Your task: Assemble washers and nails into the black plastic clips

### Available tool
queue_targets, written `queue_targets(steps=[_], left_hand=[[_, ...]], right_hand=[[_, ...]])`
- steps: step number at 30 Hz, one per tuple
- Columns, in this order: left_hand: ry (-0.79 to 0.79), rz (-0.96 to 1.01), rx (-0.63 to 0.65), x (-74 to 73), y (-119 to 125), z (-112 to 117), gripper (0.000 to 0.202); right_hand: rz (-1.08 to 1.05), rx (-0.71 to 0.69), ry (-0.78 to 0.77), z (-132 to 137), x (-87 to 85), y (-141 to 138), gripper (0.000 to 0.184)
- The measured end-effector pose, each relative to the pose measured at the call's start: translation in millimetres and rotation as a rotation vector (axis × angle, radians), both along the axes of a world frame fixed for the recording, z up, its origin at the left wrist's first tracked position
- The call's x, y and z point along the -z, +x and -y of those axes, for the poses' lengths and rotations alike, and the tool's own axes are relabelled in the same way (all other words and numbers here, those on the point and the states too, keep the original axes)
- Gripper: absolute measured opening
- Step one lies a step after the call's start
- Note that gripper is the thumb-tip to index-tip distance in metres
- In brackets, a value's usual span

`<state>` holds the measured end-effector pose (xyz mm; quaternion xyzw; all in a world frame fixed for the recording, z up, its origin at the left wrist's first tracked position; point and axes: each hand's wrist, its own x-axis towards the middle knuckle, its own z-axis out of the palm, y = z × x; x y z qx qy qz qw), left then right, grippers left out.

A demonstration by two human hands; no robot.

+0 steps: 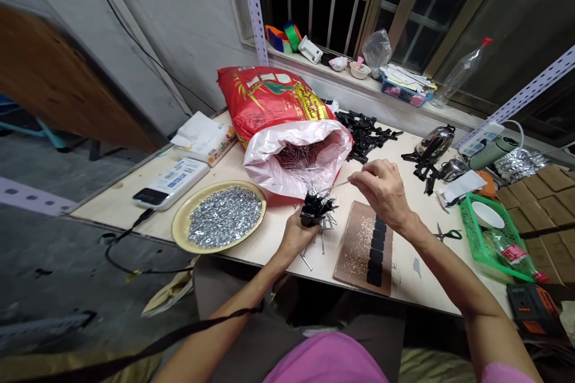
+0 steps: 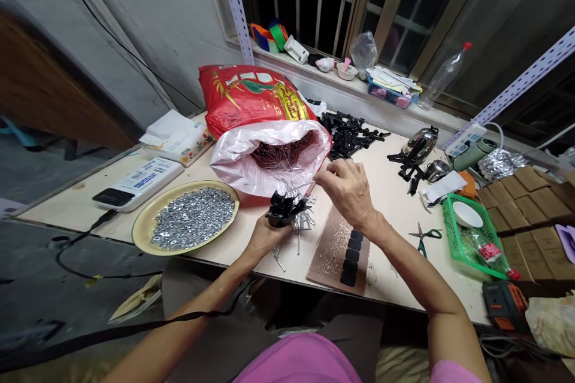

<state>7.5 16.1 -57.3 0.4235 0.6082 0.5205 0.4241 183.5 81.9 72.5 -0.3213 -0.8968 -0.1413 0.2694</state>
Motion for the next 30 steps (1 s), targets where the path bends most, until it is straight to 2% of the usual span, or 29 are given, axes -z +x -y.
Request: queue_targets(steps=[5, 8, 10, 12, 14, 16, 17, 19, 21, 23, 26, 28, 30], left_hand=[[0.027, -0.107, 0.064, -4.7, 1, 3, 0.012], [0.061, -0.179, 0.072, -5.4, -2, 4, 0.015], [0.077, -0.175, 0.058, -4.0, -5, 6, 0.015], [0.093, -0.117, 0.032, -1.8, -8, 8, 0.013], [0.106, -0.047, -0.012, 0.2, -12, 10, 0.015], [0.104, -0.004, -0.054, 0.8, -16, 12, 0.019], [0.090, 0.008, -0.072, 0.3, -17, 12, 0.020], [0.041, 0.025, -0.088, -2.0, -17, 11, 0.021], [-0.008, 0.045, -0.075, -5.8, -13, 9, 0.022], [-0.047, 0.049, -0.055, -10.4, -8, 5, 0.021], [-0.089, 0.024, -0.050, -16.0, -5, -2, 0.017], [-0.109, 0.014, -0.041, -17.0, -9, -7, 0.017], [-0.118, -0.013, -0.043, -14.7, -15, -9, 0.018]], right_hand=[[0.142, -0.089, 0.029, 6, -9.0, -21, 0.024], [0.243, -0.181, -0.021, 4, -16.7, -28, 0.021], [0.219, -0.222, -0.086, -1, -20.5, -29, 0.017], [0.129, -0.188, -0.150, -7, -15.8, -26, 0.018], [0.110, -0.125, -0.203, -10, 3.0, -20, 0.015], [0.236, -0.129, -0.255, -5, 34.4, -13, 0.017], [0.337, -0.180, -0.287, 1, 52.3, -10, 0.021], [0.520, -0.349, -0.301, 15, 85.5, -9, 0.017], [0.637, -0.490, -0.265, 27, 108.8, -12, 0.013], [0.683, -0.577, -0.225, 31, 120.6, -18, 0.014], [0.631, -0.685, -0.158, 26, 124.6, -23, 0.022], [0.496, -0.770, -0.121, 22, 122.8, -20, 0.025], [0.221, -0.794, -0.155, 23, 117.2, -15, 0.022]])
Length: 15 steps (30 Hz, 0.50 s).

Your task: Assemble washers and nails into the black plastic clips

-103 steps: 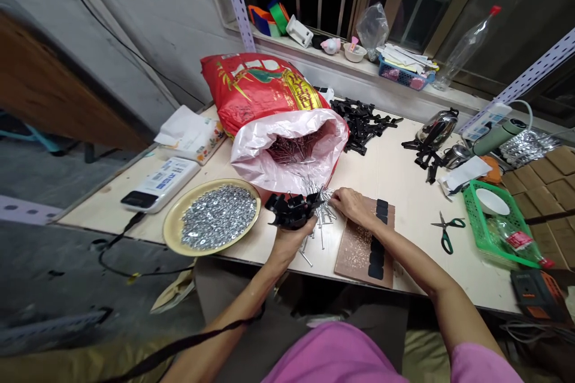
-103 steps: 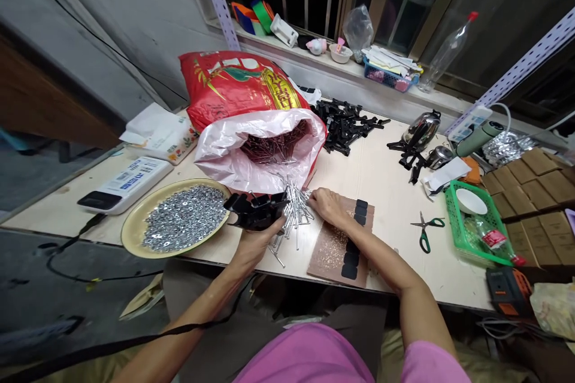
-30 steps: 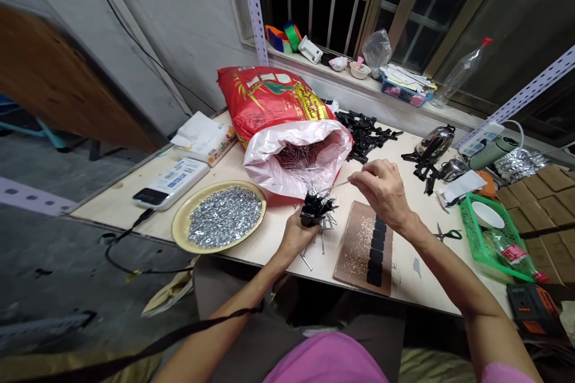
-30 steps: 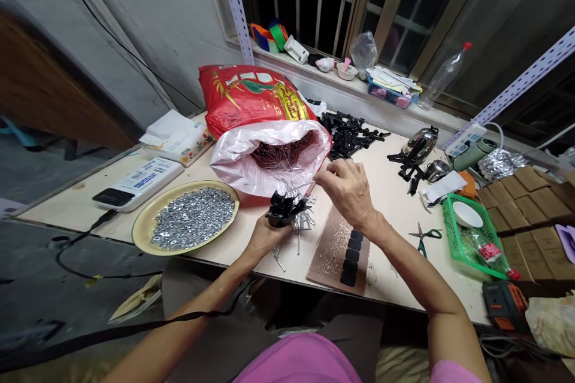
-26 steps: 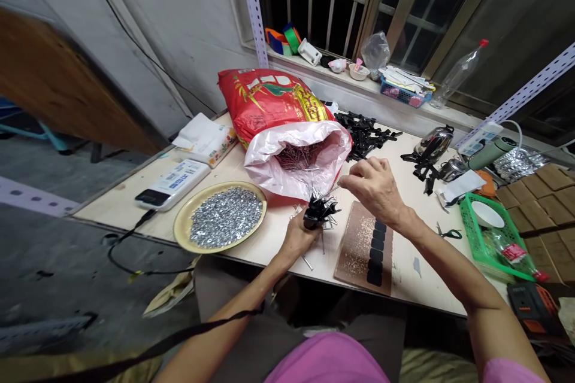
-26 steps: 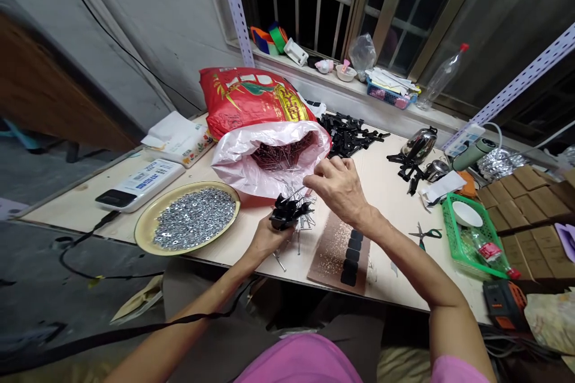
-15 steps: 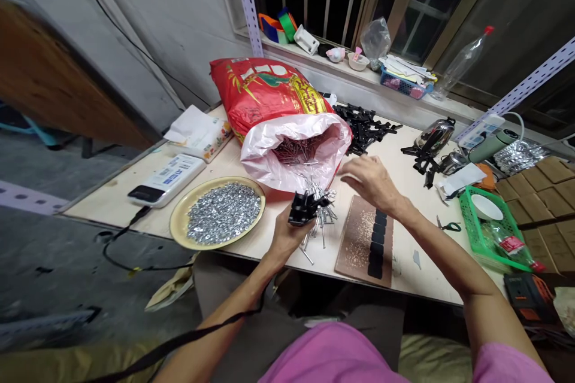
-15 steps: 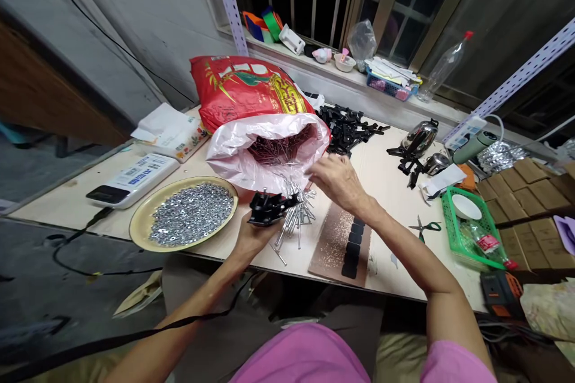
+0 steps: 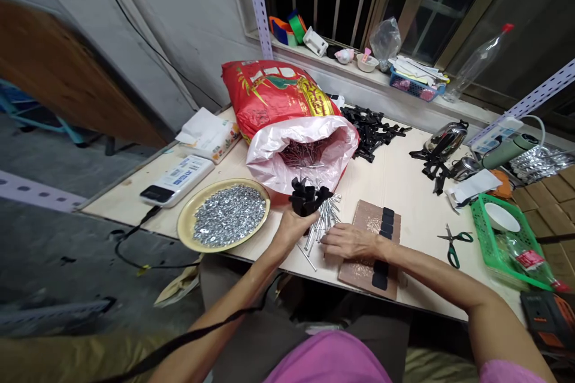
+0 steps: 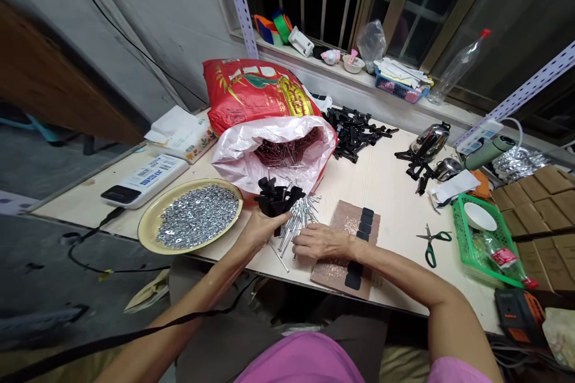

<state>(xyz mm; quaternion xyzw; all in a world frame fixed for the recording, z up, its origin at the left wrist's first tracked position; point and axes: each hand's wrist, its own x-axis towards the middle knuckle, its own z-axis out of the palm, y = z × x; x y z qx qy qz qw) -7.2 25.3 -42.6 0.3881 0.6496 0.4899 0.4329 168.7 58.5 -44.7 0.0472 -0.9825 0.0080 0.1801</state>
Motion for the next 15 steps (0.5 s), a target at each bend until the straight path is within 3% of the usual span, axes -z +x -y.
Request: queue_targets(steps=[2, 4, 7, 10, 15], left_hand=[[0.004, -0.056, -0.008, 4.9, -4, -1, 0.016], [0.018, -0.107, 0.001, 10.5, -4, -1, 0.013], [0.009, -0.125, 0.048, 15.1, 5, 0, 0.011], [0.021, -0.136, 0.088, 12.9, 15, 2, 0.010], [0.047, -0.137, 0.164, 1.7, 23, 5, 0.007]], right_hand=[[-0.298, 0.159, -0.231, 4, -11.9, 5, 0.017], [-0.577, 0.419, -0.497, 9, -30.5, 6, 0.020], [-0.793, 0.664, -0.831, 11, -61.1, 0, 0.025], [-0.827, 0.632, -1.019, 9, -78.4, -9, 0.023], [-0.817, 0.598, -1.106, 8, -74.9, -18, 0.027]])
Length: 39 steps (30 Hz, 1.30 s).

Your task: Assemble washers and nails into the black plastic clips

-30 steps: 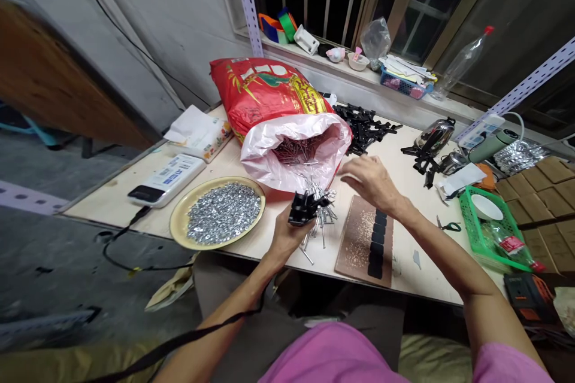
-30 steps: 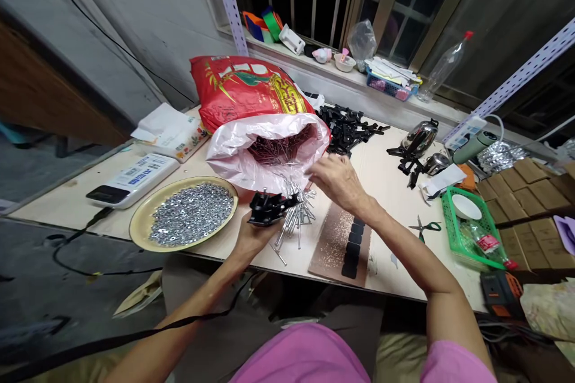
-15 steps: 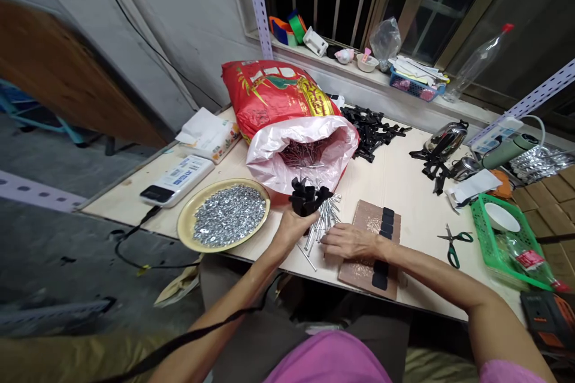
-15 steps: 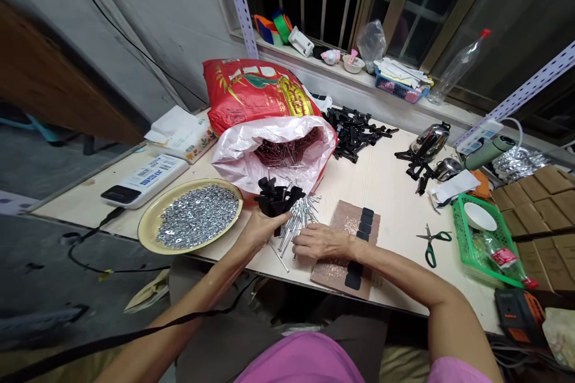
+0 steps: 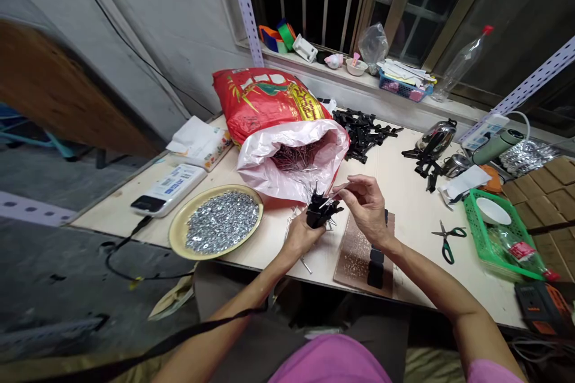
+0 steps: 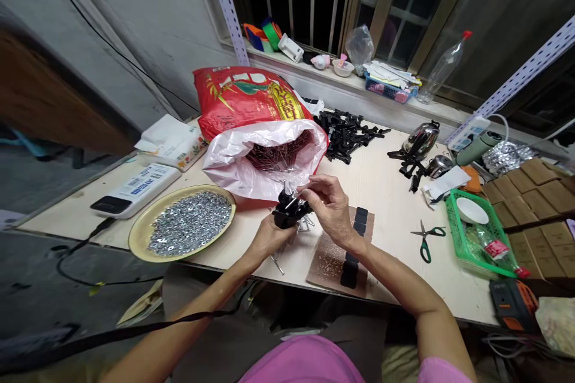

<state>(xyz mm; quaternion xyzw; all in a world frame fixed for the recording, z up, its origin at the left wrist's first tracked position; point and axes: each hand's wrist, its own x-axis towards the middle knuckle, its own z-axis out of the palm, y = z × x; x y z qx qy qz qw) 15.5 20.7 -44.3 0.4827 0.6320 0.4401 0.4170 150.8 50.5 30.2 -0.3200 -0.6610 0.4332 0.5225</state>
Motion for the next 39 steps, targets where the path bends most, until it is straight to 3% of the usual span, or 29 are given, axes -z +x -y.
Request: queue_targets(steps=[8, 14, 16, 19, 21, 24, 26, 28, 34, 36, 39], left_hand=[[-0.054, 0.108, 0.044, -13.3, 6, 3, 0.006], [-0.073, 0.165, 0.018, -16.4, 9, 4, 0.012], [-0.078, 0.207, -0.005, -18.6, 8, 4, 0.014], [-0.084, 0.398, 0.014, -22.8, 6, 4, 0.021], [-0.083, 0.516, 0.092, -25.5, 4, 6, 0.028], [-0.105, 0.544, 0.327, -29.6, 2, 9, 0.031], [-0.157, 0.530, 0.507, -33.6, 1, 11, 0.032], [-0.185, 0.475, 0.575, -40.3, 0, 12, 0.034], [0.038, 0.221, 0.339, -63.0, 2, 3, 0.038], [0.074, 0.196, 0.262, -60.9, 5, -6, 0.039], [0.092, 0.111, 0.154, -45.8, 9, -19, 0.038]], right_hand=[[0.203, 0.058, 0.117, -4, 4.1, -2, 0.020], [0.383, 0.018, 0.332, -5, -2.1, 0, 0.011], [0.391, 0.100, 0.362, -4, -2.5, 5, 0.017], [0.362, 0.224, 0.204, -4, 6.2, 19, 0.034], [0.387, 0.067, 0.006, -2, 17.7, 26, 0.043], [0.409, -0.332, -0.279, 8, 32.9, 29, 0.053], [0.362, -0.400, -0.379, 18, 34.3, 26, 0.055], [0.298, -0.337, -0.366, 28, 27.6, 21, 0.053], [0.070, -0.096, -0.206, 34, 6.8, 8, 0.045], [0.048, 0.058, -0.245, 26, 11.2, 5, 0.046], [0.065, 0.209, -0.314, 10, 24.2, 1, 0.045]])
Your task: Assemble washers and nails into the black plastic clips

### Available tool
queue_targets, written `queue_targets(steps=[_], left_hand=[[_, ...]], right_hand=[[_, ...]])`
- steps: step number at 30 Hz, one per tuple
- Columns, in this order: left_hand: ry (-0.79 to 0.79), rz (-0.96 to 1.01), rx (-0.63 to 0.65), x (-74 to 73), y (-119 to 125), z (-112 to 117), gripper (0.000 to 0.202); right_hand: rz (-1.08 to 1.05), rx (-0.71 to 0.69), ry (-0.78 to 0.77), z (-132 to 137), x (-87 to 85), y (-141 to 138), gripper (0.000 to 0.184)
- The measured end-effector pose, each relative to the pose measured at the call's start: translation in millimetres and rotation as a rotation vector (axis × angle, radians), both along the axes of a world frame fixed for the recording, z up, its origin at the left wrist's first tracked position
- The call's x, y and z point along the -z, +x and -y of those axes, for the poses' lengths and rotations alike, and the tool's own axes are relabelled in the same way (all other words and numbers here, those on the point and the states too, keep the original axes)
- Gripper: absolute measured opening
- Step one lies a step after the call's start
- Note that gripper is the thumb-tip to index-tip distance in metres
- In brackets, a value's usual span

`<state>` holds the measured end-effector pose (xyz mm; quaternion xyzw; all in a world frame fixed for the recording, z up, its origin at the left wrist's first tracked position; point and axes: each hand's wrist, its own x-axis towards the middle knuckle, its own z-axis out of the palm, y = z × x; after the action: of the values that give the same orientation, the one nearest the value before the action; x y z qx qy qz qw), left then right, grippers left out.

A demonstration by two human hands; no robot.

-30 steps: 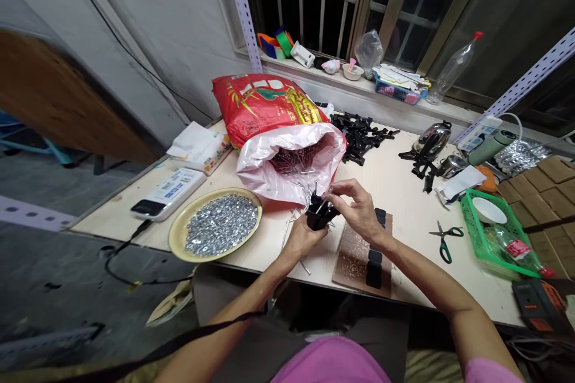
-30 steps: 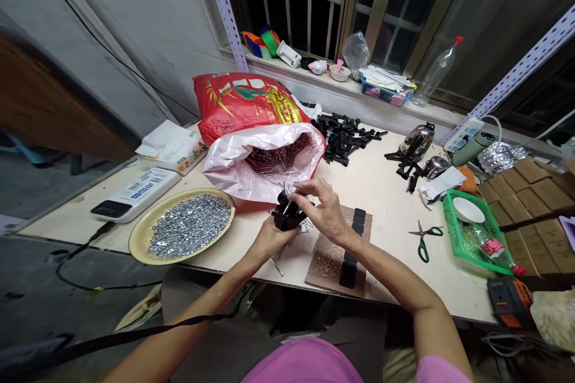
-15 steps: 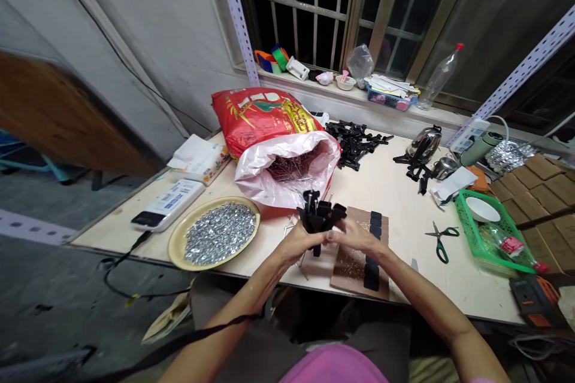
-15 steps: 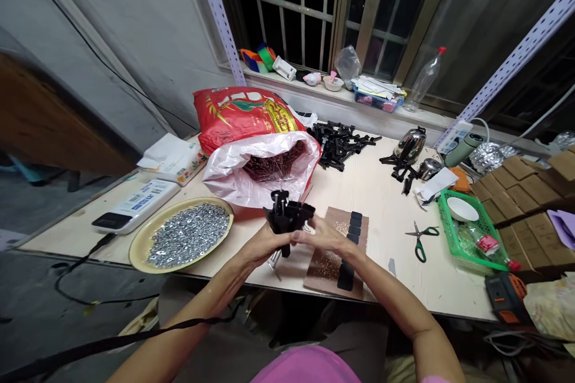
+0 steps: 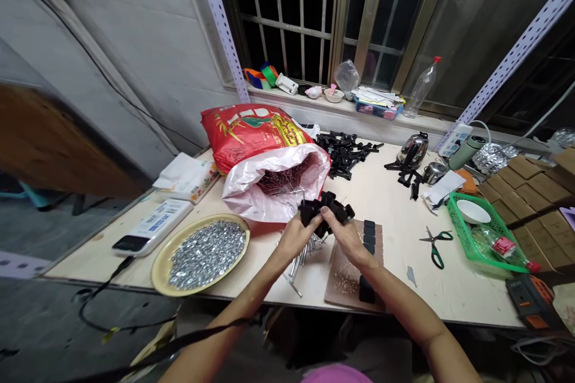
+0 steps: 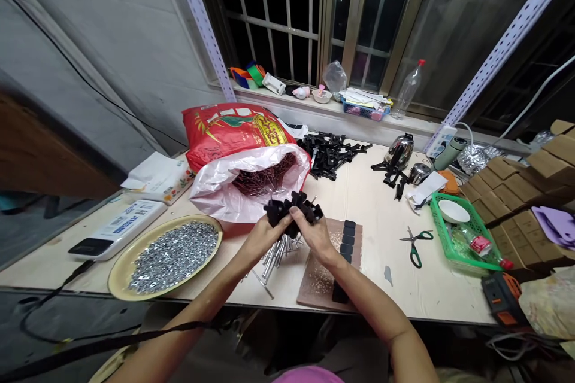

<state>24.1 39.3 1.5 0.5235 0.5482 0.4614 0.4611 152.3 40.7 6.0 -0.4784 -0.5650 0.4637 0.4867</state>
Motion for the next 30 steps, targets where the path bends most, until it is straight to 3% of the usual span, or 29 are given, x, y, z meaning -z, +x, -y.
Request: queue_targets(steps=[4, 7, 10, 13, 16, 19, 22, 25, 27, 30], left_hand=[[-0.012, -0.065, -0.056, 22.0, 5, -6, 0.036], [-0.016, 0.010, -0.109, 27.6, 10, -5, 0.039], [-0.065, 0.168, -0.119, 25.9, 13, -4, 0.048], [-0.126, 0.265, -0.048, 23.1, 15, -3, 0.054], [-0.196, 0.441, 0.024, 22.9, 18, -1, 0.058], [-0.234, 0.628, -0.066, 23.9, 25, -1, 0.057], [-0.230, 0.700, -0.183, 22.2, 29, -5, 0.050], [-0.286, 0.799, -0.130, 17.2, 24, -13, 0.050], [-0.276, 0.744, -0.086, 14.1, 15, -19, 0.054], [-0.176, 0.380, -0.092, 13.0, 1, -22, 0.055]], right_hand=[[-0.009, -0.036, 0.000, -12, 12.2, -3, 0.044], [0.017, -0.055, -0.040, -14, 13.6, -7, 0.047], [0.005, -0.045, 0.018, -15, 12.7, -12, 0.052], [-0.047, -0.048, -0.062, -17, 12.6, -15, 0.066], [-0.016, -0.050, -0.019, -20, 13.3, -15, 0.074], [0.041, -0.166, -0.011, -19, 14.6, -15, 0.072], [0.049, -0.140, 0.023, -17, 17.3, -17, 0.074], [0.016, -0.114, 0.095, -18, 23.0, -19, 0.081], [-0.012, -0.141, 0.072, -20, 28.6, -19, 0.082], [-0.111, -0.205, -0.034, -22, 36.6, -20, 0.074]])
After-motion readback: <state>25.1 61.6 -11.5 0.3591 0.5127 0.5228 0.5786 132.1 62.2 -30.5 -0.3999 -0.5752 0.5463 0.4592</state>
